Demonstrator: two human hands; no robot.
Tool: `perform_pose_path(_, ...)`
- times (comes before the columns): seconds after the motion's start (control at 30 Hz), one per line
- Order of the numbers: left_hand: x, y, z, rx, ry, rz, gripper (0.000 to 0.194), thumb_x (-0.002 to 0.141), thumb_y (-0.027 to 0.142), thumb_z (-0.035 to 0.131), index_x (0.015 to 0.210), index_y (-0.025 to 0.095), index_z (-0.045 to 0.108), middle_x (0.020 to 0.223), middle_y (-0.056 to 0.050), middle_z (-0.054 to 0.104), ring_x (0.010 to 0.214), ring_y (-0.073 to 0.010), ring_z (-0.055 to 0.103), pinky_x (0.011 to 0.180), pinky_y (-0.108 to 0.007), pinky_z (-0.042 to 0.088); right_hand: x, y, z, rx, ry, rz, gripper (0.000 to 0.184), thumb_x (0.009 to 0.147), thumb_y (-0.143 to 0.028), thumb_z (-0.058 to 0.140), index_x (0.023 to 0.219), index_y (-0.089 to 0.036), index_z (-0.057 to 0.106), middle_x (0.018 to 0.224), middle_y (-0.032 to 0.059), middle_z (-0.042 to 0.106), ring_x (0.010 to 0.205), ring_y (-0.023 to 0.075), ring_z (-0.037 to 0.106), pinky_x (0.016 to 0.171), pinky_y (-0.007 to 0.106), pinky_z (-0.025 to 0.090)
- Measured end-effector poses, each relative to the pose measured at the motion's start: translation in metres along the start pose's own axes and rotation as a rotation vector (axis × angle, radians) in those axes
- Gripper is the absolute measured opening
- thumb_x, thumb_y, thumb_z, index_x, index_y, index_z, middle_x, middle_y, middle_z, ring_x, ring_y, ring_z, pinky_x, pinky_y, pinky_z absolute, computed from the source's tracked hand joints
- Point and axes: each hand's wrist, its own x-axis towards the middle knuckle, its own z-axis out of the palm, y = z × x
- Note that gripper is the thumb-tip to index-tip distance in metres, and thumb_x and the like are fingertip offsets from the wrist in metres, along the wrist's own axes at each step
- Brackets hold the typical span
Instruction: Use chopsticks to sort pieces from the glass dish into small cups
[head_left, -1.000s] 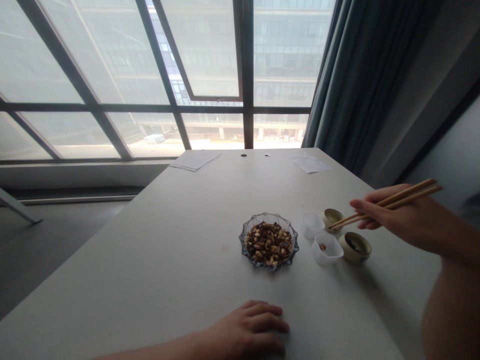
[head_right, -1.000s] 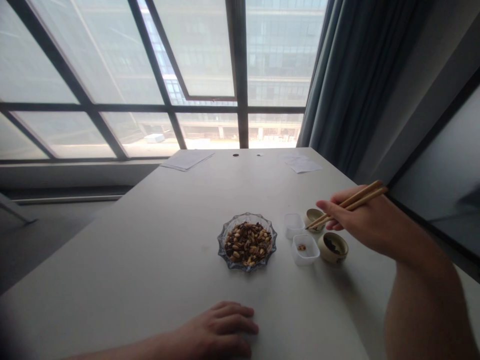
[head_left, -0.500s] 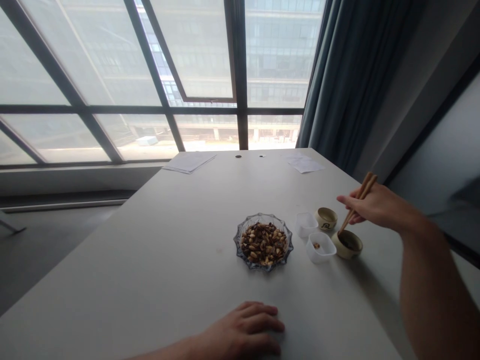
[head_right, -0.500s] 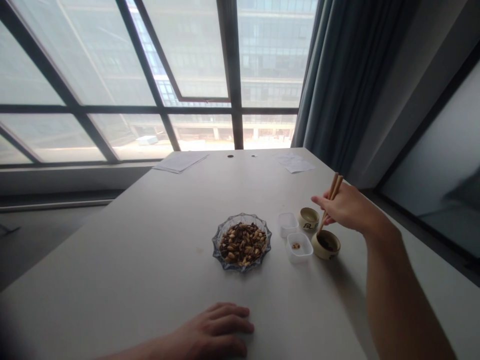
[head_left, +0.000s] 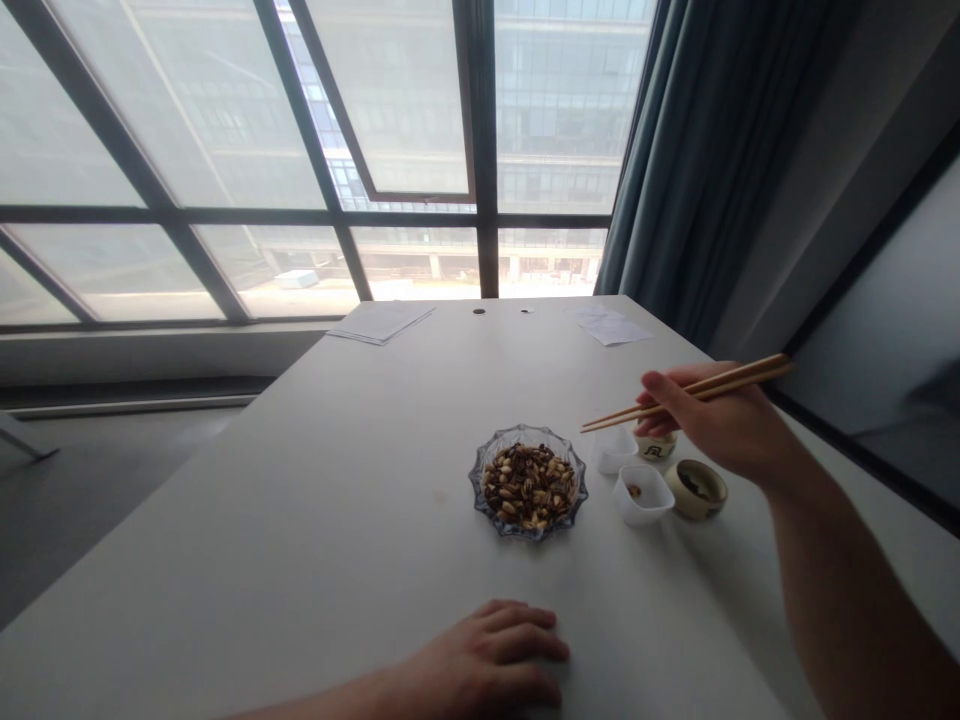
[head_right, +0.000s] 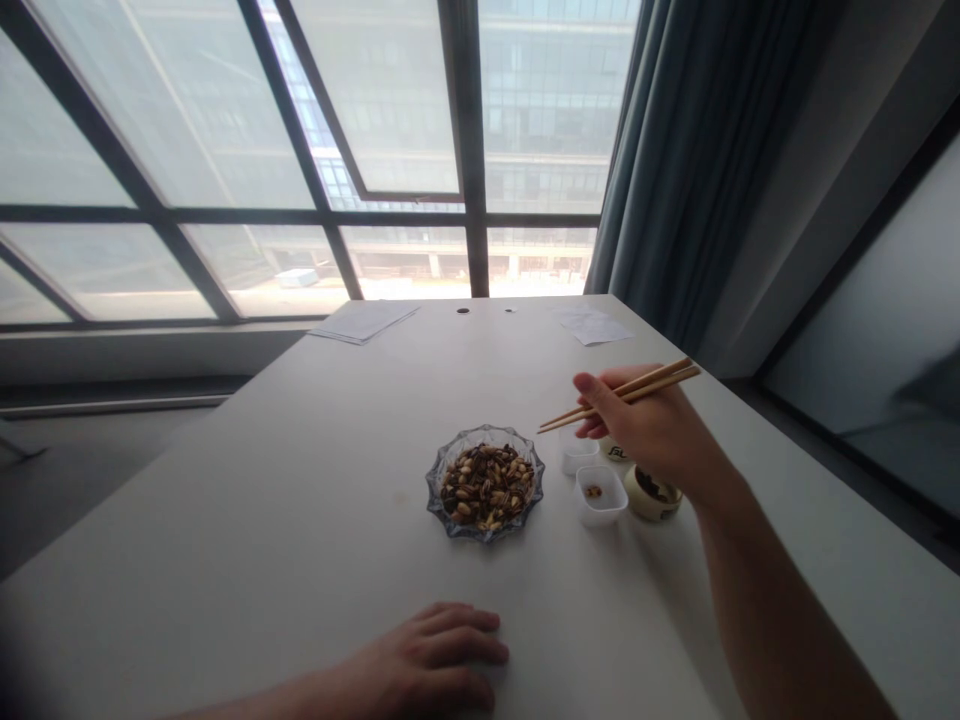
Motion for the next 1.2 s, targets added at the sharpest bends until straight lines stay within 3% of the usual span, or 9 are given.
perform_pose_path(0.2,-0.002,-0.003,0.002,0.009,-0.014,0.015,0.018,0.107,0.021,0.060,0.123,0.024,0.066,0.142,-0.009,0.069,0.144,-0.0260,0.056,0.123,-0.038,0.042,0.000,0.009,0.066,0.145,-0.291,-0.085,0.049,0.092,-0.066,0.070,0.082,-0.018,0.074,0.072,0.0071,0.080,0.069,0.0259,0.081,0.062,0.031,0.066)
perform_pose_path(0.3,-0.003,-0.006,0.006,0.005,0.003,0.021,0.018,0.107,0.021,0.059,0.124,0.025,0.065,0.142,-0.010,0.070,0.144,-0.0265,0.056,0.123,-0.039,0.042,-0.001,0.015,0.085,0.173,-0.370,-0.066,0.047,0.092,-0.064,0.070,0.081,-0.018,0.072,0.069,0.0053,0.079,0.069,0.0261,0.081,0.060,0.030,0.065)
perform_pose_path(0.4,-0.003,-0.006,0.008,0.007,0.010,0.021,0.017,0.108,0.023,0.059,0.123,0.025,0.066,0.141,-0.009,0.070,0.143,-0.0259,0.056,0.123,-0.038,0.042,0.000,0.023,0.095,0.259,-0.369,-0.005,0.047,0.089,-0.065,0.073,0.081,-0.019,0.071,0.067,0.0048,0.078,0.068,0.0268,0.081,0.059,0.031,0.065)
perform_pose_path(0.57,-0.002,-0.003,0.005,0.012,0.002,0.018,0.016,0.111,0.025,0.056,0.122,0.024,0.067,0.140,-0.009,0.071,0.143,-0.0257,0.057,0.123,-0.037,0.042,0.005,0.034,0.105,0.366,-0.311,0.053,0.054,0.081,-0.072,0.077,0.080,-0.018,0.069,0.065,0.0069,0.078,0.066,0.0281,0.081,0.058,0.032,0.066)
perform_pose_path(0.8,-0.001,-0.004,0.005,0.008,0.016,0.024,0.017,0.109,0.023,0.058,0.123,0.025,0.067,0.140,-0.009,0.071,0.142,-0.0264,0.057,0.123,-0.038,0.042,0.005,0.037,0.112,0.344,-0.279,0.073,0.057,0.079,-0.075,0.077,0.079,-0.018,0.071,0.067,0.0085,0.079,0.069,0.0309,0.082,0.060,0.036,0.068)
perform_pose_path(1.07,-0.003,-0.005,0.007,0.008,0.013,0.021,0.017,0.109,0.023,0.057,0.123,0.025,0.067,0.141,-0.009,0.070,0.143,-0.0260,0.057,0.122,-0.038,0.043,0.002,0.031,0.109,0.296,-0.246,0.057,0.051,0.084,-0.068,0.077,0.078,-0.017,0.072,0.067,0.0092,0.079,0.066,0.0309,0.081,0.059,0.037,0.068)
perform_pose_path(1.2,-0.003,-0.006,0.008,0.010,0.018,0.017,0.017,0.109,0.023,0.058,0.124,0.025,0.067,0.141,-0.009,0.070,0.143,-0.0265,0.056,0.123,-0.039,0.042,0.002,0.023,0.097,0.259,-0.220,0.060,0.052,0.085,-0.070,0.075,0.076,-0.018,0.073,0.067,0.0095,0.079,0.066,0.0303,0.081,0.061,0.037,0.069)
